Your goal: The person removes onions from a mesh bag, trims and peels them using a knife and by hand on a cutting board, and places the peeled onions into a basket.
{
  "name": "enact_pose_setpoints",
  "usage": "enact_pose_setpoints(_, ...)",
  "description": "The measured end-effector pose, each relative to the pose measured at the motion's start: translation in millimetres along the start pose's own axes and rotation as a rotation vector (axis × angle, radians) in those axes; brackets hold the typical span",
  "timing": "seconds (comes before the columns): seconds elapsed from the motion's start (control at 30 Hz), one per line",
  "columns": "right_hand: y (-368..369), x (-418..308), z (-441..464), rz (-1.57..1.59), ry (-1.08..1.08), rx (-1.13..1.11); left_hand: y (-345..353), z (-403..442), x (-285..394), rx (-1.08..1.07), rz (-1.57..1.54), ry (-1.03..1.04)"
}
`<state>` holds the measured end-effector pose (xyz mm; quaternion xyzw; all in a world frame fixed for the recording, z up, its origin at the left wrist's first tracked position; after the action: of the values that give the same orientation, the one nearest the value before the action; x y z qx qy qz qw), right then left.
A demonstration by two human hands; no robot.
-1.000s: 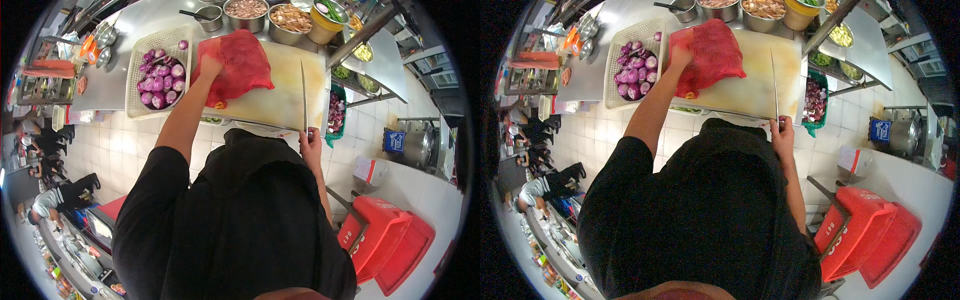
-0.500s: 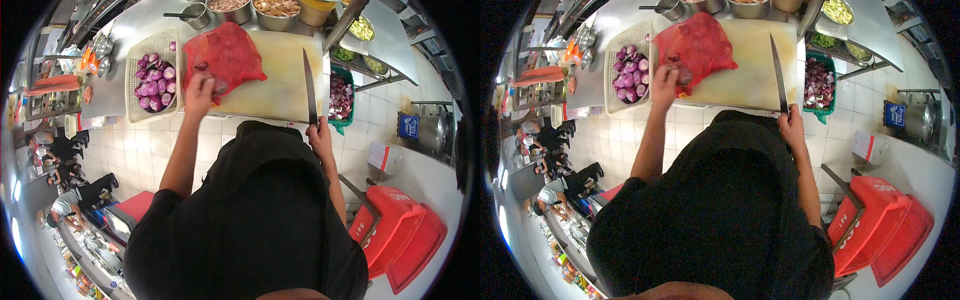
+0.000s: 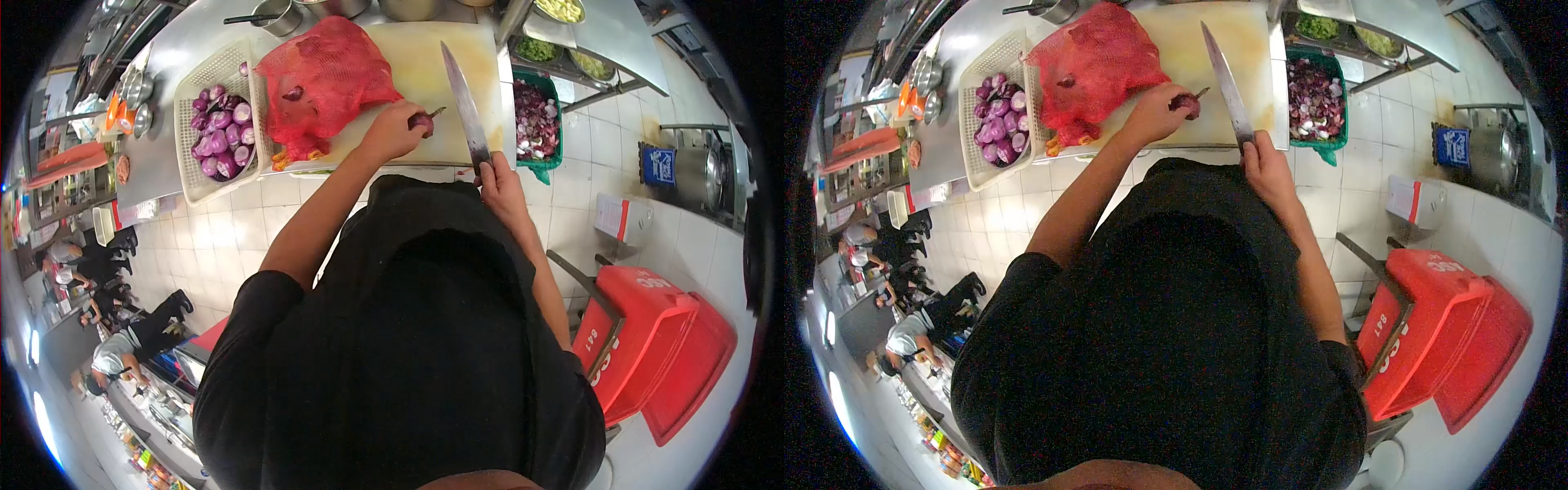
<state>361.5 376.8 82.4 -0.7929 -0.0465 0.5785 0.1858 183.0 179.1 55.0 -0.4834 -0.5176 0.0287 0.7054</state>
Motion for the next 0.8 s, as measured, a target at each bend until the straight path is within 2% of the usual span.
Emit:
enact_pose_setpoints(0.1, 3.3, 3.5, -4.4, -0.098, -0.122, 0.002, 5.4, -4.1, -3.5, 0.062, -0.014, 0.019)
enact_pose_setpoints(0.17, 1.2, -5.6, -5.8, -0.234, -0.166, -0.019, 5.7, -6.2, 4.9, 0.089, -0.036, -0.063)
enact_pose_setpoints(0.2, 4.7, -5.0, -2.5, -0.289, -0.270, 0.014, 5.3, -5.9, 10.6, 0.105, -0.048, -0.104)
enact_pose_setpoints(0.3, 3.4, -10.2, -6.4, -0.504, -0.154, -0.052, 11.9, -1.5, 14.1, 0.177, -0.158, -0.146)
enact_pose_setpoints(0.5, 5.8, -12.0, -9.9, -0.607, -0.162, -0.080, 12.4, 3.5, 17.2, 0.192, -0.208, -0.082)
enact_pose_setpoints(0.7, 5.1, -26.3, -10.0, -0.576, -0.151, -0.077, 16.1, 3.9, 10.8, 0.232, -0.181, -0.055)
enact_pose_setpoints(0.8, 5.7, -41.5, -4.9, -0.657, -0.090, -0.098, 17.2, 6.0, 6.9, 0.199, -0.214, -0.075)
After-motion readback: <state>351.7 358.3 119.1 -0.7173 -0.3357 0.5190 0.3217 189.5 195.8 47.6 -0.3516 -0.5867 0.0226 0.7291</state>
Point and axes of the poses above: each hand's wrist, its own z-axis towards the middle knuckle, its own y-axis out of the palm, x = y × z, the point moved 1 cm from there along z, towards the middle knuckle, and after that the axes turned 2 degrees about z, right-handed, at the moved point
